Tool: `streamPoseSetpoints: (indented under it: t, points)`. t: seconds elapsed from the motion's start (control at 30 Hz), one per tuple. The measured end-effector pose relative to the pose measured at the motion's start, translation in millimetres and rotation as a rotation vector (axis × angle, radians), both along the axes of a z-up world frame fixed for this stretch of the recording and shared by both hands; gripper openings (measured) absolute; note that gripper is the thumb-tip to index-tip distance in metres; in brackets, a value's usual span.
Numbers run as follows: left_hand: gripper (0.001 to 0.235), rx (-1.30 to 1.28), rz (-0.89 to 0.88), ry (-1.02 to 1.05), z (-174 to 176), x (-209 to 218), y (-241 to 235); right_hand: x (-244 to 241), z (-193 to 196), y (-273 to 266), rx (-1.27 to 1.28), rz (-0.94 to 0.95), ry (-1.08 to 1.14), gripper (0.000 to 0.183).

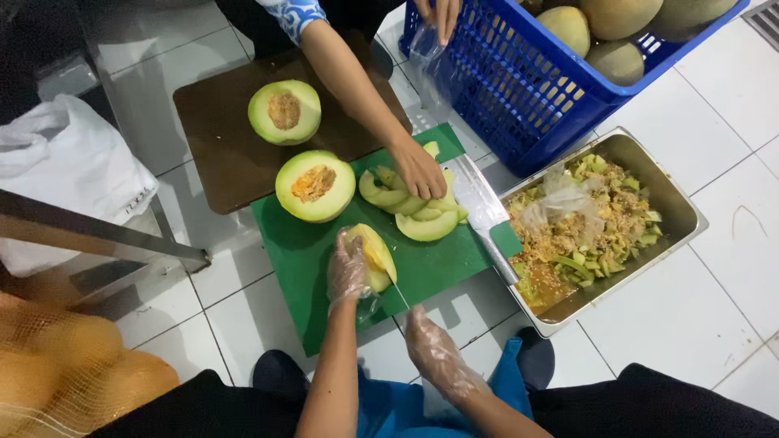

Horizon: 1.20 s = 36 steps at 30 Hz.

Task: The person cuts a halved melon into wedges on a green cutting board using a knife. They scoop out the seeds from the melon halves and place the cut wedges into a plastic bag held by another person.

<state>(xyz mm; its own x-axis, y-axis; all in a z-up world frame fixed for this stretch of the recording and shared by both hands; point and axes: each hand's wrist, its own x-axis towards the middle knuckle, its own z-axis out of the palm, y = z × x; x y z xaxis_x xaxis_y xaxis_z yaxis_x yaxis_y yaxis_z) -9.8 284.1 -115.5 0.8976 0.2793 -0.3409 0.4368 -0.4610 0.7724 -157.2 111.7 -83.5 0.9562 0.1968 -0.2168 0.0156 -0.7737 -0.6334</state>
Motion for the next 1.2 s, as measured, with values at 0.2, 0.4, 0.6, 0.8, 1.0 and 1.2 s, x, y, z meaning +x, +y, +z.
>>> streamPoseSetpoints:
  t: [0.2, 0.4, 0.6, 0.8, 1.0, 1.2]
  points:
    - [0.050, 0.034, -0.053, -0.032, -23.7, 5.2, 0.4, -1.4, -6.7, -8.2, 0.005, 0.020, -0.122, 0.029]
    - [0.055, 0.029, -0.063, 0.119, -9.5, 9.3, 2.8, 1.2, -8.4, -11.2, 0.089, 0.111, -0.294, 0.032]
    - [0.053, 0.025, -0.059, 0.086, -25.2, 11.9, 2.7, 26.1, -1.4, 5.9, 0.010, -0.023, 0.074, 0.019]
    - [0.057, 0.021, -0.060, 0.229, -28.2, 11.9, -0.6, 7.6, 9.1, -0.5, -0.012, -0.077, 0.082, 0.016]
    - [0.056, 0.007, -0.074, 0.177, -32.5, 15.8, 1.8, 24.3, 6.7, 10.3, -0.049, -0.097, 0.089, 0.014]
    - [0.053, -0.001, -0.084, 0.284, -16.4, 20.8, 2.0, 32.6, -0.2, 8.0, -0.040, -0.092, 0.176, 0.017]
